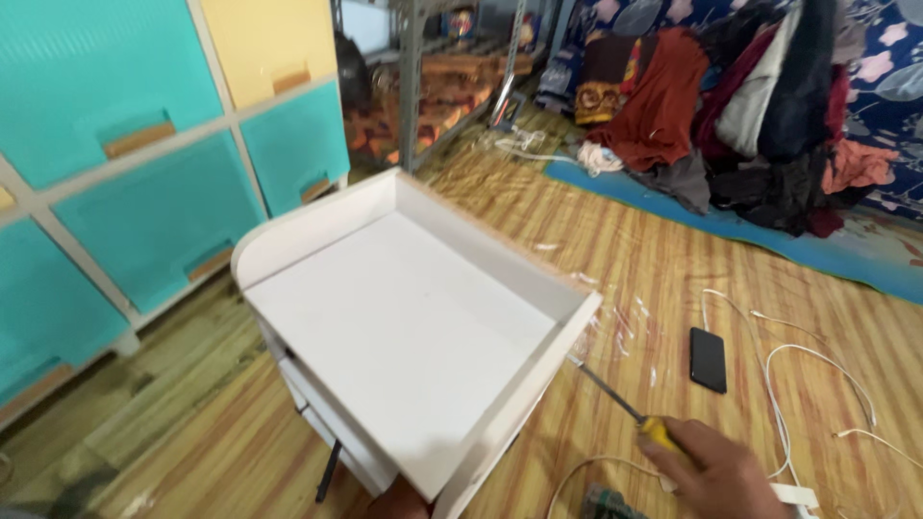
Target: The person assembles a white wooden cabinet by screwing side panels to the frame using a screwdriver. They rotate the cabinet to access different screw holes and tighten fasteners on multiple sides.
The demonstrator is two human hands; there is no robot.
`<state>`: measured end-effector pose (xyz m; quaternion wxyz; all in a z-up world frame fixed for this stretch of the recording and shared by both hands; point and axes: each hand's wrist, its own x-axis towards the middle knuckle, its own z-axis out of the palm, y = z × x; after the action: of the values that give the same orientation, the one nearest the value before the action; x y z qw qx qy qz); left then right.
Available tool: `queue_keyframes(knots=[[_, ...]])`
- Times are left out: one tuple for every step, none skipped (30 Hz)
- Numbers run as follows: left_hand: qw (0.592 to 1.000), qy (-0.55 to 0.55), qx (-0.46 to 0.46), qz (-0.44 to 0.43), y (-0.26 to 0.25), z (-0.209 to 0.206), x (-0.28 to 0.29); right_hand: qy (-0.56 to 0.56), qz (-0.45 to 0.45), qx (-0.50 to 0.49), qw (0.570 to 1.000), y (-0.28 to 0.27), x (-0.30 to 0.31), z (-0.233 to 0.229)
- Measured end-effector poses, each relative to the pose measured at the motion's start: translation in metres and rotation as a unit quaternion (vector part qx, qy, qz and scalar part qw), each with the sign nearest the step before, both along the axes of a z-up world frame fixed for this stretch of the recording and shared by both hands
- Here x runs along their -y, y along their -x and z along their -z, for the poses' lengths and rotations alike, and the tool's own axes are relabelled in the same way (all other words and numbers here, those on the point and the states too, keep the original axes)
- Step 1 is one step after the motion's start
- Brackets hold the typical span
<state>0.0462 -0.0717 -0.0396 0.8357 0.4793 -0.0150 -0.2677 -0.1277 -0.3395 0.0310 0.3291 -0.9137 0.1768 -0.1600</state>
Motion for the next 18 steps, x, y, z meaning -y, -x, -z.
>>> queue_keyframes(knots=[[1.0,0.001,0.002,0.0,0.001,0.002,0.001,-0.105,-0.001,-0.082,0.991,-0.001,0.009,-0.002],[1.0,0.001,0.005,-0.001,0.001,0.004,0.001,-0.208,0.0,-0.162,0.965,-0.001,0.018,-0.007],[1.0,-0.001,0.011,0.0,-0.001,0.003,0.001,-0.308,0.004,-0.236,0.922,-0.002,0.022,-0.012],[1.0,0.0,0.018,0.002,-0.001,0.001,0.002,-0.184,0.037,-0.263,0.946,-0.005,0.021,-0.014],[1.0,-0.003,0.025,0.006,-0.002,-0.001,0.001,-0.058,0.069,-0.282,0.955,-0.008,0.015,-0.016],[0.999,-0.003,0.033,0.008,-0.003,-0.003,0.0,0.069,0.099,-0.296,0.948,-0.01,0.009,-0.018],[0.999,-0.006,0.041,0.013,-0.005,-0.005,0.0,0.13,0.092,-0.213,0.964,-0.01,0.0,-0.019],[0.999,-0.005,0.05,0.016,-0.006,-0.007,0.0,0.191,0.082,-0.129,0.97,-0.007,-0.01,-0.019],[0.998,-0.007,0.053,0.019,-0.005,-0.007,-0.003,0.248,0.068,-0.045,0.965,-0.005,-0.019,-0.017],[0.998,-0.009,0.058,0.021,-0.004,-0.007,-0.006,0.265,0.056,0.001,0.963,-0.005,-0.025,-0.017],[0.998,-0.012,0.061,0.023,-0.004,-0.008,-0.01,0.279,0.046,0.049,0.958,-0.001,-0.03,-0.016],[0.997,-0.016,0.066,0.027,-0.005,-0.008,-0.015,0.292,0.037,0.097,0.951,0.001,-0.033,-0.015],[0.997,-0.018,0.072,0.026,-0.007,-0.008,-0.018,0.282,0.035,0.058,0.957,-0.002,-0.029,-0.017],[0.997,-0.02,0.077,0.023,-0.011,-0.009,-0.02,0.271,0.032,0.019,0.962,-0.004,-0.021,-0.021],[0.996,-0.021,0.08,0.021,-0.014,-0.008,-0.023,0.26,0.03,-0.021,0.965,-0.002,-0.015,-0.024],[0.996,-0.021,0.082,0.018,-0.016,-0.008,-0.025,0.177,0.054,-0.122,0.975,-0.005,-0.006,-0.027],[0.996,-0.022,0.08,0.018,-0.013,-0.005,-0.027,0.088,0.083,-0.224,0.967,-0.007,0.006,-0.032],[0.996,-0.024,0.079,0.018,-0.009,-0.002,-0.028,-0.002,0.114,-0.32,0.941,-0.005,0.015,-0.037]])
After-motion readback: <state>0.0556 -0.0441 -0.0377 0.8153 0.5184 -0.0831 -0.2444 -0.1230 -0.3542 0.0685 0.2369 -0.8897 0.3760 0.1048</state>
